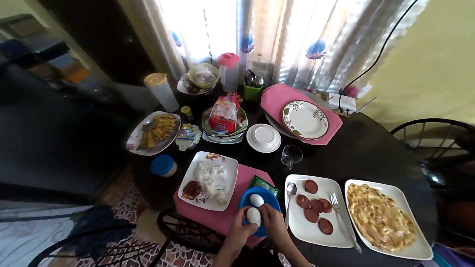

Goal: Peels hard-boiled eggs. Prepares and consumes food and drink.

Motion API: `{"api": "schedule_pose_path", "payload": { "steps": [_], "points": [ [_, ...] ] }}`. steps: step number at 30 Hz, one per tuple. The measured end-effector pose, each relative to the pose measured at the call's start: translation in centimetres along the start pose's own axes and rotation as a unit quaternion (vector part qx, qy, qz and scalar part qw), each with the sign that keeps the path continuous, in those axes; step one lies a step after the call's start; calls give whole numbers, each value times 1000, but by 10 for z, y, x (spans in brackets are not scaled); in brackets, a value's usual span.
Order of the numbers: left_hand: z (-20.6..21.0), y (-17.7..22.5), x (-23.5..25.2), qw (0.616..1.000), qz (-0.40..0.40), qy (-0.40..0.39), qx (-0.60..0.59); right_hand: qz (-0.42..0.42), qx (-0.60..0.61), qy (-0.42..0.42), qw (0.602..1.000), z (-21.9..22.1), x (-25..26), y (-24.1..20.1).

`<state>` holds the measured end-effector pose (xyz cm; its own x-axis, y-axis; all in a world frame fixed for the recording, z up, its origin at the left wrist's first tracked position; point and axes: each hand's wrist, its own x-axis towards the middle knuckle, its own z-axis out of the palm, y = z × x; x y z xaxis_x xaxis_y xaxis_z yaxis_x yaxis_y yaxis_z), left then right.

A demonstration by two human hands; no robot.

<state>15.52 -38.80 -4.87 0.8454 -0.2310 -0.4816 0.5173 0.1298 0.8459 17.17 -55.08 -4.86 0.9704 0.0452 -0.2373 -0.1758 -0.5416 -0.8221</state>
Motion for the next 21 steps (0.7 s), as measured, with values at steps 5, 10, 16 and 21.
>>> {"api": "schedule_pose_path", "payload": {
  "steps": [5,10,16,21],
  "points": [
    [-5,0,-1,1000,-7,-18,-5,26,-120,-53,991,-6,5,-3],
    [-9,-3,-1,1000,-1,0,11,-8,-278,-71,958,-4,9,0],
    [-6,-2,-1,996,9,5,92,-22,-89,-101,991,-12,6,-10],
    [3,5,-4,990,10,2,144,-107,-15,-60,992,-1,5,-1]
  ]
}}
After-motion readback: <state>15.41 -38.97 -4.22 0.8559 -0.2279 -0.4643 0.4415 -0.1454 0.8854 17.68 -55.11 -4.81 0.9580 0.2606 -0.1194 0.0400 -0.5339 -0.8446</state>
